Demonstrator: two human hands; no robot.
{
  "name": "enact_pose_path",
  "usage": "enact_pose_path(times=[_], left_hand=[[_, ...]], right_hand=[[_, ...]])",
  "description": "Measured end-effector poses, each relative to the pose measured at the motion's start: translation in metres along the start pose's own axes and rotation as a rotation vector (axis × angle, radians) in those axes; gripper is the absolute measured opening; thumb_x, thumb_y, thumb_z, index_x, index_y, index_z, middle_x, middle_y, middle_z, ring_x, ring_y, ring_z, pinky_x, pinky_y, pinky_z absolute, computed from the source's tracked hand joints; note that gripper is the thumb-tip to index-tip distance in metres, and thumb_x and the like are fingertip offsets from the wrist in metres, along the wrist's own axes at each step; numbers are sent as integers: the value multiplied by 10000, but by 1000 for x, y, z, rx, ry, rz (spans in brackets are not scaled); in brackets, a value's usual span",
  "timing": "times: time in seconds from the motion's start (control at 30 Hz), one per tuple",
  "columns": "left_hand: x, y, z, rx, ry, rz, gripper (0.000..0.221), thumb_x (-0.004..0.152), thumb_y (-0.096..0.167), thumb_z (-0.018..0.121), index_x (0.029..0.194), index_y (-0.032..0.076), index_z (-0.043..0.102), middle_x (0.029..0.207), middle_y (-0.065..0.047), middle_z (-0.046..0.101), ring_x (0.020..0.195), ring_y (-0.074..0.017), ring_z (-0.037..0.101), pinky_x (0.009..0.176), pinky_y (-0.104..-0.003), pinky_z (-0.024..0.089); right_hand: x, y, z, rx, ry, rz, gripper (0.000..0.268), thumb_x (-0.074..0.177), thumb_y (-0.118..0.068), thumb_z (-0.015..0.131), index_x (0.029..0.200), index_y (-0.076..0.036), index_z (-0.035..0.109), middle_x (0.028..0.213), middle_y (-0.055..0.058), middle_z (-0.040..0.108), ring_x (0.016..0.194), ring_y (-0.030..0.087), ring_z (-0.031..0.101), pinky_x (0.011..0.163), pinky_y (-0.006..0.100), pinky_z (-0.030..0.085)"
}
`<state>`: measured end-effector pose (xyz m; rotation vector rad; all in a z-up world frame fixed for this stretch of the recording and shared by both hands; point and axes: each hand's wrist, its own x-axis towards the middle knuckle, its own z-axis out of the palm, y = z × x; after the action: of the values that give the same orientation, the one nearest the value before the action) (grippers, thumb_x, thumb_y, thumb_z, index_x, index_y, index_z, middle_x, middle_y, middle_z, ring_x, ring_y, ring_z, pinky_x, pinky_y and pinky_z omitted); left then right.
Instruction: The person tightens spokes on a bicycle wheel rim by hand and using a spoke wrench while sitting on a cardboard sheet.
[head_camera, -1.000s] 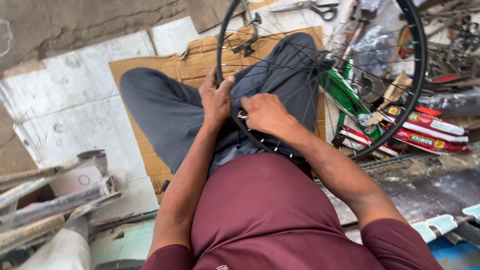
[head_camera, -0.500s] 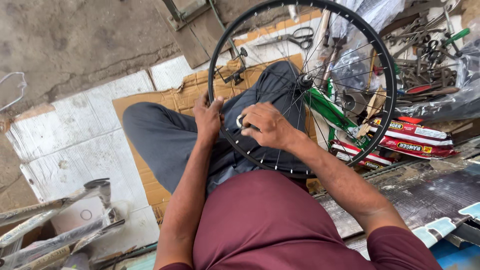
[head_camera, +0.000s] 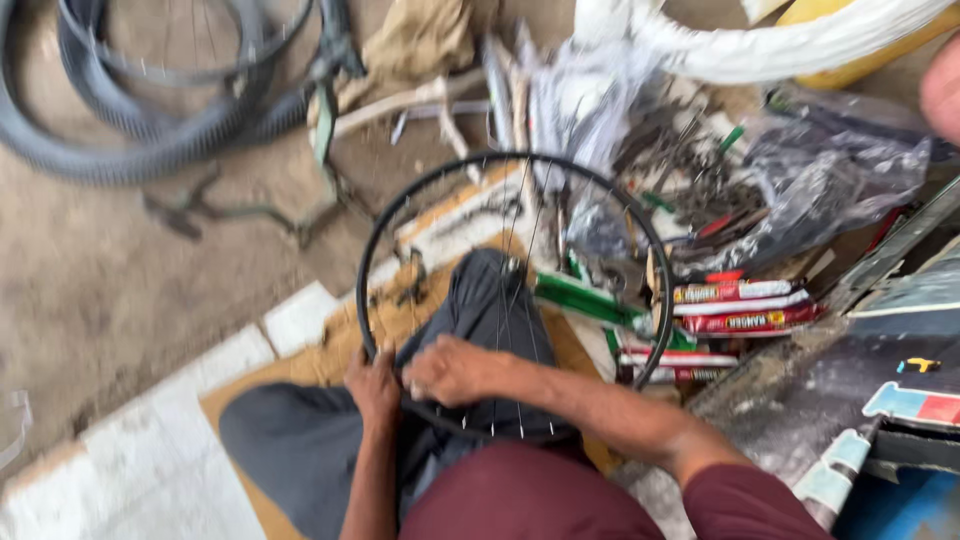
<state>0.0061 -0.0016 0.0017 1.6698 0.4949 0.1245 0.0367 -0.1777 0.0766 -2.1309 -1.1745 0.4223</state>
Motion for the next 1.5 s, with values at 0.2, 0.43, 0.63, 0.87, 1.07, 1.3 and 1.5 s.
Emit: enact_pose_path(times=[0.2,0.43,0.63,0.87,1.07,1.3,1.5], left_hand=[[4,3,10,-241,-10,-273,241,925,175,694,1098,7,677,686,5,549,530,-77,478,452,-254,385],[5,-1,0,-101,-16,-81,215,949,171,709,1009,-35,687,715,21,557,599,-62,455,489,-272,369],[8,3,3,-143,-9,-221,164,923,154,691,994,7,667,651,2,535,537,-96,469,470,-276,371],[4,-3,3,-85,-57,-105,261,1004,186,714,1079,-61,682,810,-6,555,717,-115,469,612,-321,389],[1,73,-13,470,-36,261,464,1012,331,653,1274,-51,634,1149,-202,673,1088,-333,625,938,-456,476],[-6,102,-7,186,-109,434,426,1042,294,628,1295,-48,616,1231,-216,652,1172,-337,620,1029,-439,469],[26,19,-9,219,-67,-175,353,954,301,730,978,-39,639,853,-150,691,734,-261,652,683,-383,511]], right_hand=[[-3,3,6,-62,-33,128,196,861,-188,635,1028,-93,670,995,136,702,974,320,682,846,492,515],[15,6,19,-304,-221,187,266,765,-195,682,998,-67,684,993,190,697,950,357,683,834,526,517],[-3,12,-2,-125,-19,-133,235,960,-260,747,938,-74,605,974,99,665,984,274,684,814,428,543],[2,-8,16,-367,-40,170,148,890,-137,598,1027,-105,642,904,96,694,835,262,686,768,443,504],[9,6,36,-507,-28,121,150,914,-205,569,998,-113,653,787,72,693,712,248,701,646,450,477],[13,0,31,-346,-146,258,90,888,-151,579,934,-144,655,869,66,707,856,268,690,802,465,458],[11,2,20,-282,-143,170,263,762,-201,644,1004,-99,659,885,105,696,856,304,688,790,471,464]])
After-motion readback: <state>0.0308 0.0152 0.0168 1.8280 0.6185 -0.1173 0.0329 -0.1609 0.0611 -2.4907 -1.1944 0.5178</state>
